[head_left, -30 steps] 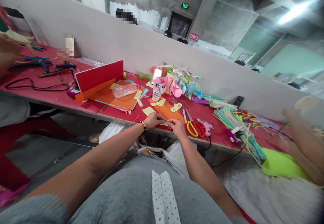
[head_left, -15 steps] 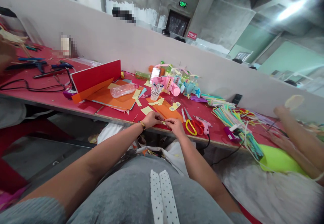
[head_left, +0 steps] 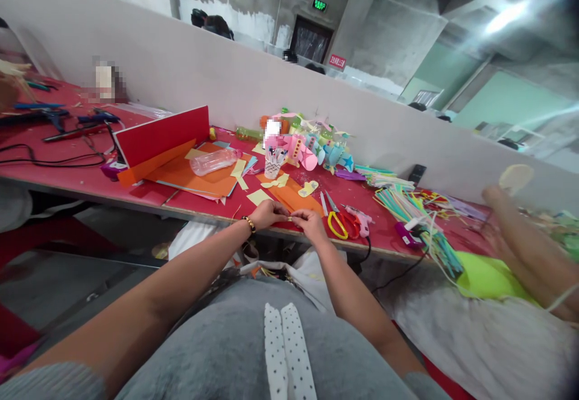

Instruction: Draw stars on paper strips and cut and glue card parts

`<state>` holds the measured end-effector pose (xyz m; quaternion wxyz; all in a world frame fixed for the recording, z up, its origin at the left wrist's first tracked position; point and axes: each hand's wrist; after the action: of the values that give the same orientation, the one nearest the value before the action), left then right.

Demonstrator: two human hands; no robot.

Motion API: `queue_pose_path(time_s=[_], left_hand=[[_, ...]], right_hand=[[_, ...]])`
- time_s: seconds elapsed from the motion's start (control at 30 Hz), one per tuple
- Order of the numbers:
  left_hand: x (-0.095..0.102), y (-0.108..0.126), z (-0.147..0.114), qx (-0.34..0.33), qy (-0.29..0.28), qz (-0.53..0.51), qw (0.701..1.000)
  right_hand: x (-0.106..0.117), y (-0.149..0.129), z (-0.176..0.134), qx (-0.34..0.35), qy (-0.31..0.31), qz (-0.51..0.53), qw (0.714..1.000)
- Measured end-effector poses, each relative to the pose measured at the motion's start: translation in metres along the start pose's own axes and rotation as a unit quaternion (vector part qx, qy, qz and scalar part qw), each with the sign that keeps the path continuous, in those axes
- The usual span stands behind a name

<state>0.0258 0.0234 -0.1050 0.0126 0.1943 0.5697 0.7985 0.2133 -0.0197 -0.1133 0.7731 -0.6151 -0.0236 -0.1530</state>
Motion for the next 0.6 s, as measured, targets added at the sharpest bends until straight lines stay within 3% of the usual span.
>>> queue_pose_path(time_s=[0.6], left_hand=[[-0.0030, -0.0028, 0.0001, -0.006, 0.020, 0.001, 1.000]], right_hand=[[0.0003, -0.0095, -0.0023, 0.022, -0.021, -0.041, 0.999]])
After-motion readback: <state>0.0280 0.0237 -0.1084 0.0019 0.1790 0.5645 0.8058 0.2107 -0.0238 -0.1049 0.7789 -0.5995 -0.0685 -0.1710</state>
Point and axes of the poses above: each hand's wrist, its own z-axis towards the middle knuckle, its own x-axis out of the back of the hand, y = z × x, and after that the axes turned 13 degrees about y, right-handed
